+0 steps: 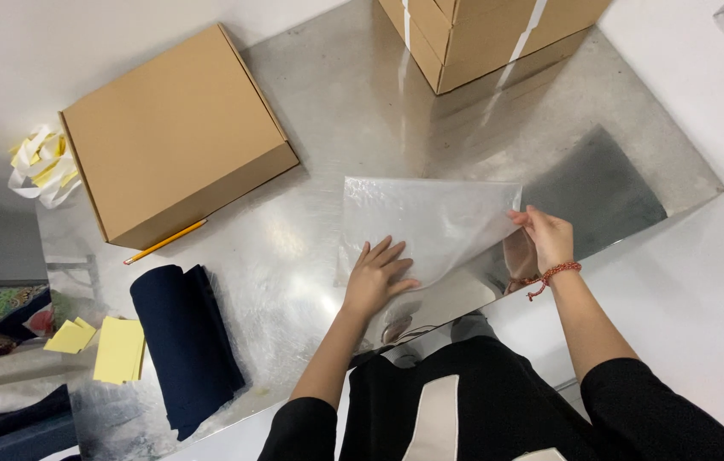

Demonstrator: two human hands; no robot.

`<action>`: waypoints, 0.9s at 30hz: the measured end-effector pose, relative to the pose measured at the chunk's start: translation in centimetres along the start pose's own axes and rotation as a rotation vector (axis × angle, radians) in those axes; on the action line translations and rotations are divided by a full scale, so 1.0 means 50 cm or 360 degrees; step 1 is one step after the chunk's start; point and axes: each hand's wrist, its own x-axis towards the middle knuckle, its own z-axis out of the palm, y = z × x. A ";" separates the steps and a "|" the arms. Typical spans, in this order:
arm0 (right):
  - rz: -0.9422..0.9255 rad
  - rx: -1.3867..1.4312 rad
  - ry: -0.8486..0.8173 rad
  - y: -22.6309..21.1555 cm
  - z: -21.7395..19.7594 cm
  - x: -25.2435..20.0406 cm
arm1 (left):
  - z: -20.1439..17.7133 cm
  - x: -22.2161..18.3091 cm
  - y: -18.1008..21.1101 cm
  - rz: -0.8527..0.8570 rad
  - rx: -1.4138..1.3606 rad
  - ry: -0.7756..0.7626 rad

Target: Tying a ribbon on a gift box, writing a note, and bagging a garment before placing it in a shipping box.

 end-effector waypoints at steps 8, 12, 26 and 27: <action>0.0088 0.0211 0.0004 -0.027 -0.011 -0.006 | -0.020 -0.033 0.017 -0.0026 -0.0027 -0.0150; 0.0171 0.0293 -0.0052 -0.011 -0.023 0.017 | -0.031 -0.029 0.033 -0.0040 0.0007 -0.0298; -0.0033 0.0033 -0.0214 -0.006 -0.034 0.052 | 0.034 0.022 0.139 -0.0424 0.0408 -0.0185; -0.0064 -0.0004 -0.0189 -0.010 -0.031 0.048 | 0.047 0.033 0.144 -0.0508 0.0446 -0.0130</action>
